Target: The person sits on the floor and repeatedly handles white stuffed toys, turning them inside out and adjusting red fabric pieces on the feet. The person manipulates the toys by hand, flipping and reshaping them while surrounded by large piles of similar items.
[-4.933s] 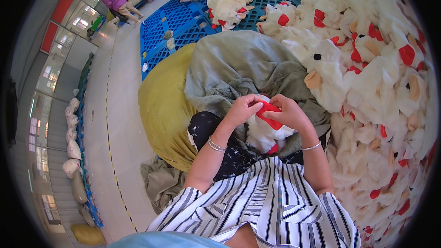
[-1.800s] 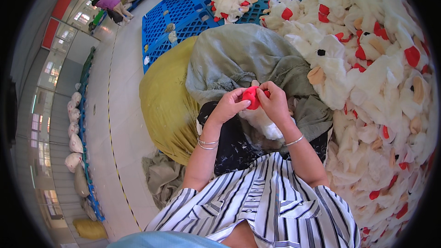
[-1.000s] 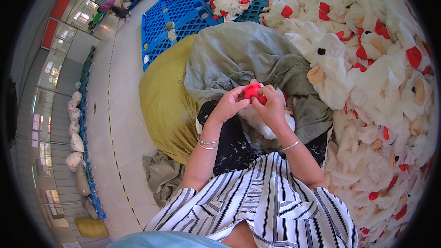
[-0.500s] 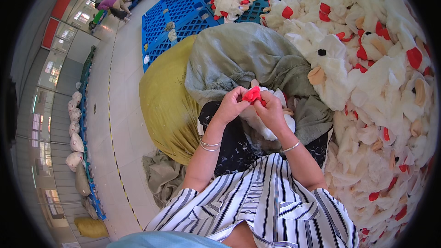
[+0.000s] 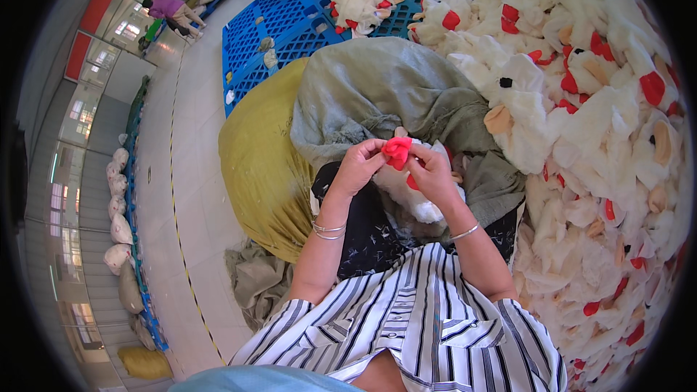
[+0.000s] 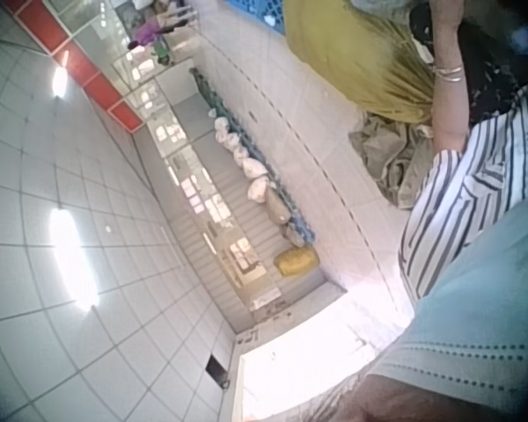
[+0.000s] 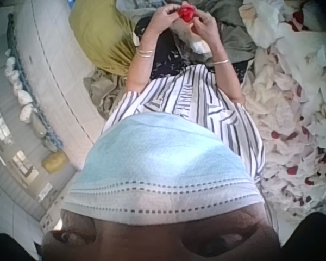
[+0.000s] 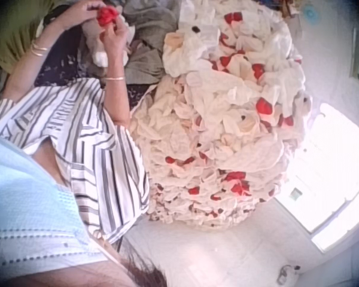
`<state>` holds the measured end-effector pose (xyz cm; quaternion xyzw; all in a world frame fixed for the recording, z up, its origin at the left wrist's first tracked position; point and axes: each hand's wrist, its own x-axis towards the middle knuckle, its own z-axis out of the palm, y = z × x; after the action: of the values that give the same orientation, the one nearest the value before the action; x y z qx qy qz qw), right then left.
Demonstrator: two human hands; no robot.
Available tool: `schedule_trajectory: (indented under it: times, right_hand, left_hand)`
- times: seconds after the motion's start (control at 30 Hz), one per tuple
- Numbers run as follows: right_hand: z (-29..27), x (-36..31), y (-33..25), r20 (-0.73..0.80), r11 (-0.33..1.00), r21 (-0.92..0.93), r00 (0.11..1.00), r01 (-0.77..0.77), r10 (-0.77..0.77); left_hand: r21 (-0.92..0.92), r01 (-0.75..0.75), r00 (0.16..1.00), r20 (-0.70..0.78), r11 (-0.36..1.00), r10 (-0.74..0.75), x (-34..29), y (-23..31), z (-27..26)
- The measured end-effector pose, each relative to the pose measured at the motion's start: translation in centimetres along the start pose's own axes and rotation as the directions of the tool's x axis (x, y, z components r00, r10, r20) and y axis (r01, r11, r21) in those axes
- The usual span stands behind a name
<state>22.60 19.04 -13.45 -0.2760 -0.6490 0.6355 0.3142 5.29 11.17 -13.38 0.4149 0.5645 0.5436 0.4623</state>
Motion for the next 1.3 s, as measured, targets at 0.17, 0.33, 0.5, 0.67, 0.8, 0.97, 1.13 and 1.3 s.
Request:
schedule_trajectory:
  times: [0.17,0.33,0.5,0.67,0.8,0.97,1.13,1.3]
  right_hand:
    - [-0.2,0.2,0.3,0.002,0.996,-0.065,0.998,-0.056,0.056]
    - [-0.2,0.0,-0.3,-0.048,0.996,-0.031,0.995,-0.085,0.083]
    - [-1.4,1.1,0.2,-0.232,1.0,-0.023,0.973,0.006,-0.012]
    - [-1.2,0.6,-0.3,-0.168,0.995,0.045,0.982,-0.085,0.091]
    - [-0.9,0.6,0.3,-0.17,0.999,-0.002,0.985,-0.039,0.038]
    - [-0.9,0.8,1.3,-0.161,0.999,0.033,0.987,0.013,-0.007]
    - [-0.4,0.7,1.3,-0.162,0.997,0.038,0.985,0.062,-0.055]
    - [-0.8,0.5,2.0,-0.119,1.0,0.02,0.993,0.021,-0.018]
  left_hand:
    - [0.041,0.075,0.994,0.076,0.996,-0.078,-0.3,0.8,-0.1]
    - [-0.028,0.067,0.994,0.088,0.997,-0.064,-0.2,0.6,0.5]
    - [-0.006,-0.03,0.999,0.033,1.0,0.031,0.2,-1.1,0.0]
    - [0.026,-0.07,0.997,-0.032,0.997,0.07,0.2,-1.1,-0.4]
    - [-0.054,-0.103,0.993,-0.069,0.993,0.099,0.1,0.0,0.8]
    - [0.014,-0.042,0.999,-0.019,0.999,0.042,-0.3,0.4,0.7]
    - [-0.001,-0.031,0.999,0.037,1.0,0.031,-0.5,0.2,0.4]
    - [0.025,-0.009,0.999,0.045,1.0,0.008,-0.6,0.1,0.3]
